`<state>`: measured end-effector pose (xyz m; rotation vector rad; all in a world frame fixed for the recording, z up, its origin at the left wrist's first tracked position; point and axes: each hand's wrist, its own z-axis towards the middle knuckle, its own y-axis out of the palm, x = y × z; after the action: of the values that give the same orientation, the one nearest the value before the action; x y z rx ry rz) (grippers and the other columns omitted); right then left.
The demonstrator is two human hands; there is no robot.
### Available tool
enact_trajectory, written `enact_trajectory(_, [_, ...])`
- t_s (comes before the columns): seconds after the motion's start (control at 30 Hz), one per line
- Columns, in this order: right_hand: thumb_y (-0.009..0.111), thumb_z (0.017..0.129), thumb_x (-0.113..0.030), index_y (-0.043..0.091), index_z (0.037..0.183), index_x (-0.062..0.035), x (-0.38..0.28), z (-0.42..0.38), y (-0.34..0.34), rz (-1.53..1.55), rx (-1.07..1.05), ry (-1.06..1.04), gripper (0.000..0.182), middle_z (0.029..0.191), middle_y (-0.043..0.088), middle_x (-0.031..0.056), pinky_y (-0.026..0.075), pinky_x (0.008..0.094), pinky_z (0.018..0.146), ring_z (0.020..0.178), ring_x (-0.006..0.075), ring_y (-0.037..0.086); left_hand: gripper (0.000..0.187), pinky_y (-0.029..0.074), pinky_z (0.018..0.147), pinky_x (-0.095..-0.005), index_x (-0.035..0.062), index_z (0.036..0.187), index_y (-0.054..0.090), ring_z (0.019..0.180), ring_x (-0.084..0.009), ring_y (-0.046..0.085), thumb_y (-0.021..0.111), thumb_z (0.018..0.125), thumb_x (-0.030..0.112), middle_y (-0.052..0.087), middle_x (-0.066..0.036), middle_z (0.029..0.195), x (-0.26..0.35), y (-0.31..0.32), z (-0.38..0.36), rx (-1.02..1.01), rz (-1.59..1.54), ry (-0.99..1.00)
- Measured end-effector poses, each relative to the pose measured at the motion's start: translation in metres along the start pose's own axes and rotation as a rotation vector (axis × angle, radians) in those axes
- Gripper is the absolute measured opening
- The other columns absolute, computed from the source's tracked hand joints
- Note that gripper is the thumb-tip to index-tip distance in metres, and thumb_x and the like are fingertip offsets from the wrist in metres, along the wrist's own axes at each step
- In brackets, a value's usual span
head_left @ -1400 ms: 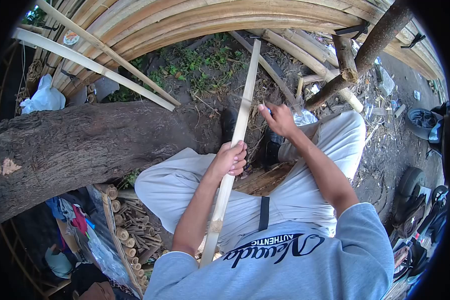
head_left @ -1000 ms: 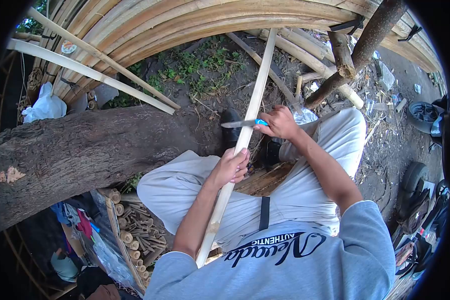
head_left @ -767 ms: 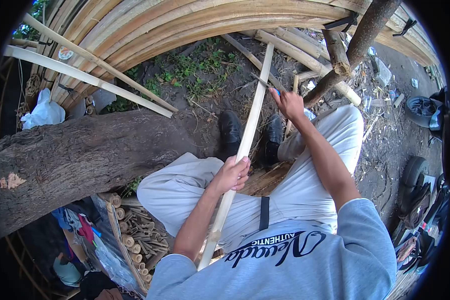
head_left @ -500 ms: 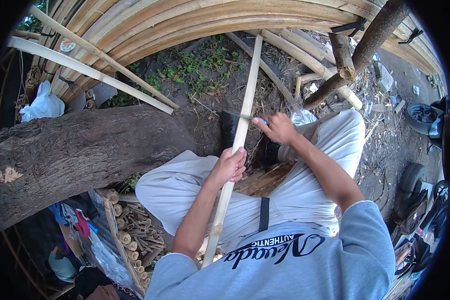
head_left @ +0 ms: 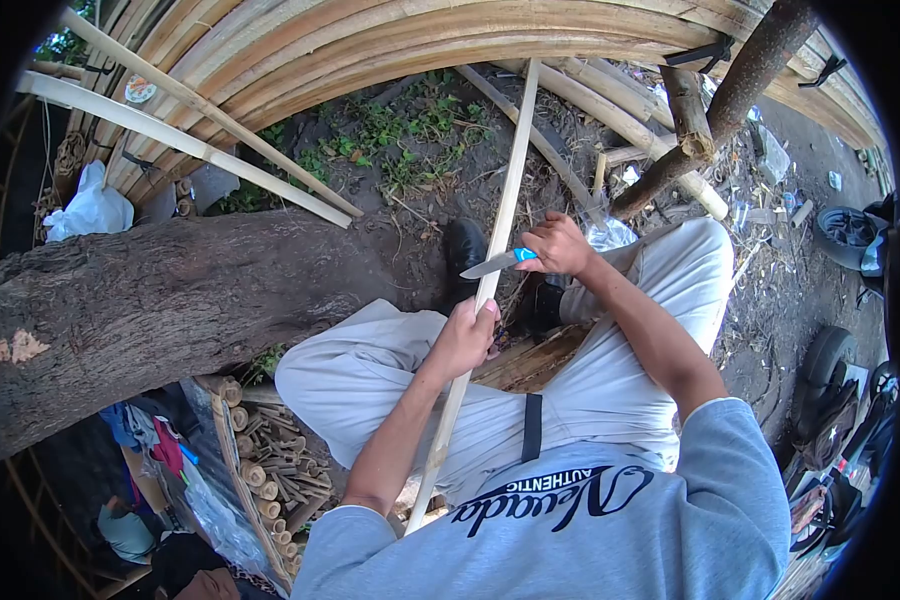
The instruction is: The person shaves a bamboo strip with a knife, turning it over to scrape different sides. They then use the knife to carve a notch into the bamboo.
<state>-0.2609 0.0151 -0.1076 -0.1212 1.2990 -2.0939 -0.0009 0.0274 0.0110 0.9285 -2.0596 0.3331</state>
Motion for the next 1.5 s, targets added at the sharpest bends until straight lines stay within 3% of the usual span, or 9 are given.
enact_trajectory(0.37, [0.056,0.093,-0.061,0.055,0.071,-0.0112,-0.013,0.008,0.008,-0.172,0.033,0.265,0.054,0.056,0.059,0.0085,0.049,0.0416,0.055,0.053,0.0295,0.062,0.032,0.026,0.035,-0.0248,0.0051,0.098,0.047,0.043,-0.0038,0.031,0.041,0.109,0.035,0.033,0.005,0.062,0.003,0.000,0.011,0.124,0.054,0.018])
enact_trajectory(0.43, [0.054,0.096,-0.060,0.060,0.072,-0.0075,0.029,0.010,0.008,-0.177,-0.066,1.183,0.058,0.061,0.064,0.0175,0.053,0.0455,0.055,0.058,0.0344,0.066,0.031,0.026,0.036,-0.0253,0.0056,0.099,0.047,0.042,-0.0041,0.030,0.041,0.109,0.034,0.034,0.006,0.061,-0.003,0.013,-0.001,0.077,0.001,-0.045])
enact_trajectory(0.47, [0.051,0.098,-0.057,0.062,0.072,-0.0055,0.045,-0.004,0.002,-0.207,-0.076,1.148,0.059,0.066,0.065,0.0222,0.054,0.0490,0.058,0.062,0.0381,0.068,0.036,0.037,0.041,-0.0309,0.0012,0.094,0.055,0.045,-0.0117,0.047,0.042,0.108,0.032,0.048,-0.001,0.059,-0.014,0.014,-0.003,0.044,0.094,-0.020])
enact_trajectory(0.57, [0.046,0.102,-0.052,0.067,0.075,-0.0020,0.039,-0.008,0.007,-0.195,0.017,1.169,0.060,0.072,0.066,0.0289,0.056,0.0535,0.064,0.070,0.0444,0.069,0.039,0.041,0.048,-0.0312,-0.0014,0.094,0.059,0.050,-0.0118,0.050,0.043,0.107,0.032,0.050,-0.001,0.060,-0.014,0.017,0.003,-0.063,0.207,0.059])
enact_trajectory(0.67, [0.038,0.104,-0.050,0.071,0.089,0.0036,0.028,0.006,0.003,-0.039,0.133,1.313,0.065,0.081,0.065,0.0349,0.052,0.0578,0.079,0.084,0.0523,0.065,0.033,0.028,0.037,-0.0252,0.0054,0.096,0.049,0.044,-0.0034,0.031,0.041,0.109,0.035,0.034,0.007,0.060,0.000,0.017,0.012,-0.078,0.070,0.047])
enact_trajectory(0.8, [0.031,0.104,-0.058,0.070,0.093,0.0071,0.038,-0.003,0.007,0.206,0.150,1.456,0.077,0.087,0.065,0.0364,0.048,0.0563,0.089,0.095,0.0530,0.064,0.031,0.026,0.035,-0.0243,0.0051,0.098,0.048,0.042,-0.0032,0.028,0.042,0.109,0.034,0.033,0.006,0.063,0.002,0.004,0.014,-0.006,-0.122,-0.066])
enact_trajectory(0.97, [0.035,0.105,-0.054,0.068,0.092,0.0049,0.009,0.017,-0.020,0.284,0.306,1.372,0.069,0.075,0.063,0.0327,0.049,0.0562,0.079,0.082,0.0513,0.064,0.029,0.025,0.033,-0.0238,0.0054,0.099,0.048,0.041,-0.0037,0.029,0.044,0.108,0.033,0.033,0.005,0.062,0.004,-0.016,0.021,0.039,-0.302,-0.102])
enact_trajectory(1.17, [0.052,0.101,-0.046,0.062,0.075,-0.0047,-0.065,0.034,-0.023,0.341,-0.102,0.584,0.050,0.052,0.055,0.0207,0.048,0.0509,0.054,0.054,0.0432,0.060,0.028,0.024,0.033,-0.0242,0.0056,0.097,0.049,0.041,-0.0040,0.030,0.046,0.108,0.031,0.034,0.005,0.062,0.012,-0.014,0.027,0.077,-0.260,-0.039])
enact_trajectory(1.5, [0.056,0.099,-0.046,0.062,0.074,-0.0079,-0.085,0.033,-0.026,0.283,-0.075,0.294,0.046,0.050,0.054,0.0145,0.045,0.0455,0.047,0.047,0.0362,0.058,0.025,0.026,0.037,-0.0254,0.0098,0.083,0.049,0.043,-0.0047,0.033,0.049,0.105,0.022,0.036,0.005,0.063,0.005,-0.015,0.026,0.046,-0.246,-0.067])
